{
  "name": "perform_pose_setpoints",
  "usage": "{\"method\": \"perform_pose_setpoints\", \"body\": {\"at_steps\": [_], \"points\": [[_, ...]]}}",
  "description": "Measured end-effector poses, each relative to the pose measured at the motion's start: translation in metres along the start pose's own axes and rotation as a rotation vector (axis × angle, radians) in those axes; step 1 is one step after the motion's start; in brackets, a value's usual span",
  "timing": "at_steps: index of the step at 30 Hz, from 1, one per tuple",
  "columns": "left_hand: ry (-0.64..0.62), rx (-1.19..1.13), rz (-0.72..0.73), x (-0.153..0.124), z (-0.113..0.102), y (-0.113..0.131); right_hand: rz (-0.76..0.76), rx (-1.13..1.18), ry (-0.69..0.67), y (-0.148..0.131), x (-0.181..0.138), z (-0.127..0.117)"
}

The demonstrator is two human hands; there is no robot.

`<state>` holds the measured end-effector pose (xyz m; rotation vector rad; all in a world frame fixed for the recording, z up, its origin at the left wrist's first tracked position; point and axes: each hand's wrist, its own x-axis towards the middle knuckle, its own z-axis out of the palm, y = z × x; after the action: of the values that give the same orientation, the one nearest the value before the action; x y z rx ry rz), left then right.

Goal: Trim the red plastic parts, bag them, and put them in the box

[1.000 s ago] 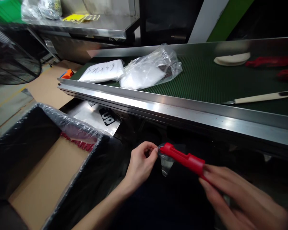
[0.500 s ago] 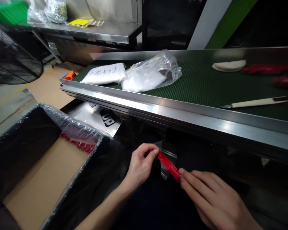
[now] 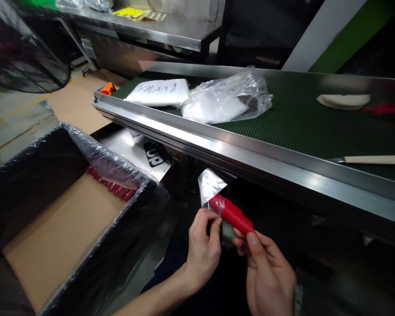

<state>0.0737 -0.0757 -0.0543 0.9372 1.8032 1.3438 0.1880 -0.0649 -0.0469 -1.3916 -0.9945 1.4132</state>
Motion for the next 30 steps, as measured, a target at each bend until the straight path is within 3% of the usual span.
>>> {"method": "perform_pose_setpoints", "body": {"at_steps": [2,3,7,10,13,16,20,24,27,30], "points": [[-0.038,-0.007,0.0,0.0,-0.003,-0.003,-0.019,-0.036,-0.052,0.004,0.004,-0.002],[-0.052,-0.01,0.008,0.0,-0.005,-0.004,-0.1,-0.138,-0.083,0.004,0.009,-0.004],[-0.036,-0.003,0.066,0.004,-0.019,-0.003,-0.626,-0.551,-0.223,-0.011,0.03,-0.016],[-0.023,-0.002,0.078,0.002,-0.029,0.002,-0.894,-0.666,-0.353,-0.025,0.038,-0.018],[-0.033,-0.044,0.118,-0.001,-0.035,0.009,-1.079,-0.727,-0.434,-0.031,0.037,-0.016],[-0.065,-0.091,0.262,0.0,-0.042,0.016,-1.185,-0.857,-0.548,-0.034,0.038,-0.016],[-0.124,0.055,0.311,0.012,-0.057,0.026,-1.196,-0.992,-0.79,-0.043,0.052,-0.011],[-0.381,0.093,0.211,0.027,-0.076,0.037,-0.965,-0.817,-0.981,-0.052,0.055,0.008],[-0.454,-0.088,0.179,0.036,-0.093,0.038,-0.817,-0.671,-0.92,-0.055,0.045,0.025],[-0.48,-0.101,0.178,0.038,-0.109,0.032,-0.661,-0.585,-0.705,-0.058,0.038,0.039]]}}
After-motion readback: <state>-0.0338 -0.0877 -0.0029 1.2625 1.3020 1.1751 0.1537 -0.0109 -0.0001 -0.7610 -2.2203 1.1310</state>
